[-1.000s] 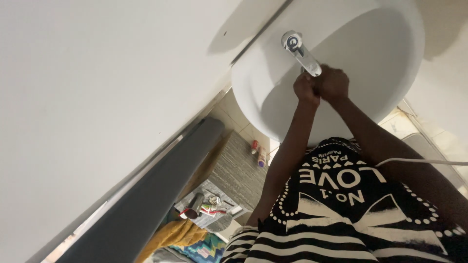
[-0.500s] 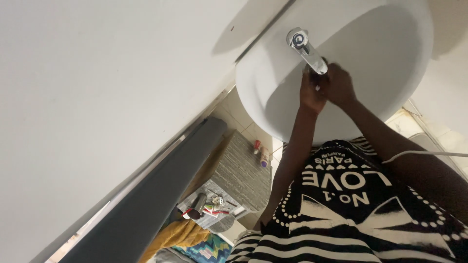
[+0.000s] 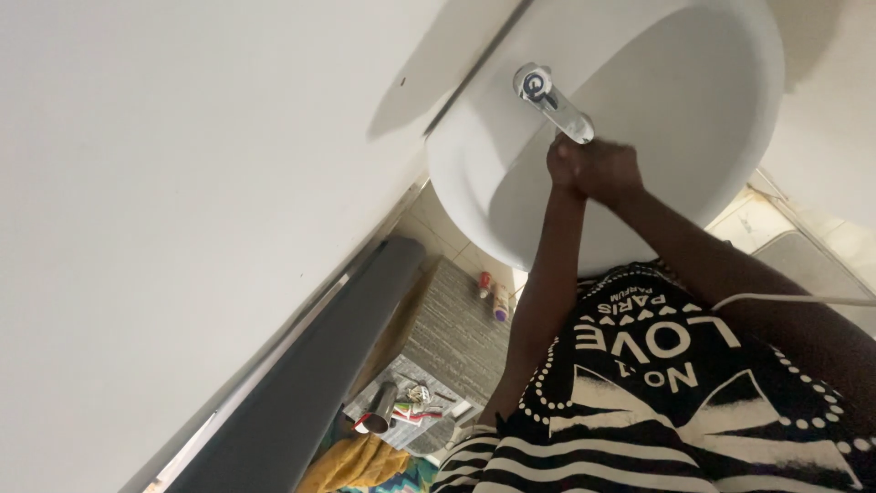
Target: Washing a dark cloth under a running faucet in a sink.
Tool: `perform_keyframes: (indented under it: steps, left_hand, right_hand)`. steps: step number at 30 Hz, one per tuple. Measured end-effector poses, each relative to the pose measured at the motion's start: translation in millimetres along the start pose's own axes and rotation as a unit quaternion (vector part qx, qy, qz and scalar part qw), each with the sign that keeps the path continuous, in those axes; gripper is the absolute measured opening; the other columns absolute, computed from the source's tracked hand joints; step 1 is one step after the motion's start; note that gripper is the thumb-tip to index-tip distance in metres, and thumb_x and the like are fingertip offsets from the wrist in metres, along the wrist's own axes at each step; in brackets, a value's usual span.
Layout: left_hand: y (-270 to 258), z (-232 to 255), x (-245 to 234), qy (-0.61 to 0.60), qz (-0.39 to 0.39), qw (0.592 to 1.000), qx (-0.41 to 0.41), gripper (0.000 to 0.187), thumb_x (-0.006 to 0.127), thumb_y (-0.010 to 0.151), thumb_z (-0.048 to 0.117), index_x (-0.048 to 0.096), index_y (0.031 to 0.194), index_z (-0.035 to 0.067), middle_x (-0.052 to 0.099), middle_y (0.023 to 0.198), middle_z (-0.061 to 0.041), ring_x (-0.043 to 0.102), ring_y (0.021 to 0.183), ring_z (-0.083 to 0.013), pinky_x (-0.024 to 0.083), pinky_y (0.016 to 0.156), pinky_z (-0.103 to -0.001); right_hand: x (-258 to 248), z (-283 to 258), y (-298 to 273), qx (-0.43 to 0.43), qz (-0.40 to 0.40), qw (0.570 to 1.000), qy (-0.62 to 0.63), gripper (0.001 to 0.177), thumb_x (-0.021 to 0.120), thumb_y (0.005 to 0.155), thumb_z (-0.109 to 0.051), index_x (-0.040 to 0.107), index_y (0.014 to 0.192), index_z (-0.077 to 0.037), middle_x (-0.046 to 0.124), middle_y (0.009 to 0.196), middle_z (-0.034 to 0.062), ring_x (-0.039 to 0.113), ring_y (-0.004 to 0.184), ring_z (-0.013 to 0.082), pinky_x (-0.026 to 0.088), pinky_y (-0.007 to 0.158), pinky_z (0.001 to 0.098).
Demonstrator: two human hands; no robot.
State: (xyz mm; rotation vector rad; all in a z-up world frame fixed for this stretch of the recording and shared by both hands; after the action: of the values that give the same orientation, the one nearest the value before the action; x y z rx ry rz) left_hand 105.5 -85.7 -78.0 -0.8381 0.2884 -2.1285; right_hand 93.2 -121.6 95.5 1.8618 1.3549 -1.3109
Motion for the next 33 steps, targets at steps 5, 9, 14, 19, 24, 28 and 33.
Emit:
perform_keyframes:
  steps: [5, 9, 14, 19, 24, 28, 33]
  left_hand:
    - [-3, -56, -40, -0.203, 0.128, 0.968, -0.078, 0.012, 0.048, 0.100, 0.016, 0.057, 0.098, 0.009, 0.059, 0.087, -0.001, 0.058, 0.074, -0.0163, 0.050, 0.060, -0.031]
    - [10, -101, -63, -0.251, 0.130, 0.958, -0.045, 0.008, 0.056, 0.097, 0.004, 0.055, 0.093, 0.011, 0.052, 0.084, -0.001, 0.050, 0.068, -0.0176, 0.042, 0.046, -0.031]
    - [-27, -4, -20, -0.339, 0.128, 0.932, -0.012, 0.020, 0.052, 0.107, 0.016, 0.058, 0.123, 0.005, 0.057, 0.113, -0.008, 0.056, 0.102, -0.0197, 0.049, 0.088, -0.033]
    - [-75, 36, 27, -0.272, 0.164, 0.941, -0.119, 0.046, 0.048, 0.110, 0.034, 0.048, 0.147, 0.007, 0.053, 0.141, -0.011, 0.053, 0.126, -0.0204, 0.044, 0.109, -0.035]
    - [-105, 41, 25, -0.118, 0.088, 0.988, -0.042, 0.049, 0.054, 0.111, 0.026, 0.050, 0.155, 0.006, 0.053, 0.141, -0.009, 0.054, 0.123, -0.0152, 0.046, 0.107, -0.032]
    - [-100, 98, -13, -0.024, 0.143, 0.987, 0.072, 0.041, 0.059, 0.107, 0.017, 0.056, 0.143, -0.001, 0.060, 0.134, -0.015, 0.062, 0.110, -0.0192, 0.052, 0.093, -0.032]
    - [-98, 302, 42, 0.392, 0.215, 0.860, 0.248, 0.061, 0.074, 0.093, 0.022, 0.051, 0.148, 0.006, 0.053, 0.136, -0.014, 0.052, 0.123, -0.0269, 0.054, 0.093, -0.036]
  right_hand:
    - [8, 29, 20, 0.056, -0.019, 0.998, -0.038, 0.028, 0.074, 0.094, -0.034, 0.068, 0.091, -0.006, 0.071, 0.082, 0.0126, 0.071, 0.065, 0.0271, 0.057, 0.055, 0.0413]
    - [48, 83, 14, 0.181, 0.016, 0.975, 0.126, 0.036, 0.069, 0.103, -0.032, 0.059, 0.087, -0.001, 0.060, 0.078, 0.0116, 0.063, 0.068, 0.0275, 0.053, 0.063, 0.0368]
    - [72, 115, 1, 0.366, 0.059, 0.725, 0.580, 0.020, 0.059, 0.105, -0.030, 0.054, 0.103, -0.011, 0.062, 0.093, -0.0005, 0.061, 0.088, 0.0214, 0.057, 0.074, 0.0385]
    - [94, 97, -3, 0.399, 0.003, 0.558, 0.728, 0.030, 0.053, 0.097, -0.032, 0.049, 0.124, -0.020, 0.064, 0.108, -0.0026, 0.067, 0.098, 0.0183, 0.060, 0.075, 0.0442]
    - [98, 59, 19, 0.261, -0.083, 0.457, 0.846, 0.042, 0.052, 0.107, -0.029, 0.055, 0.139, -0.002, 0.061, 0.109, 0.0146, 0.062, 0.092, 0.0262, 0.057, 0.077, 0.0400]
    - [101, 52, 25, 0.236, -0.105, 0.359, 0.897, 0.048, 0.052, 0.108, -0.024, 0.058, 0.148, 0.003, 0.061, 0.117, 0.0166, 0.062, 0.104, 0.0262, 0.055, 0.092, 0.0412]
    - [105, 61, 13, 0.366, -0.050, 0.369, 0.852, 0.043, 0.054, 0.096, -0.032, 0.062, 0.127, -0.003, 0.064, 0.116, 0.0143, 0.061, 0.105, 0.0294, 0.051, 0.098, 0.0521]
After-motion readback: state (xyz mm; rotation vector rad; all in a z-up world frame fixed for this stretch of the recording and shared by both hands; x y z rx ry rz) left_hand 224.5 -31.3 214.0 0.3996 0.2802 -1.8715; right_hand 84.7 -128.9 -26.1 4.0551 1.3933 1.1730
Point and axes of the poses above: each hand's wrist, its own y-axis towards the middle knuckle, its own x-axis out of the palm, z = x × y, the point moved 10 cm from there along y, towards the middle knuckle
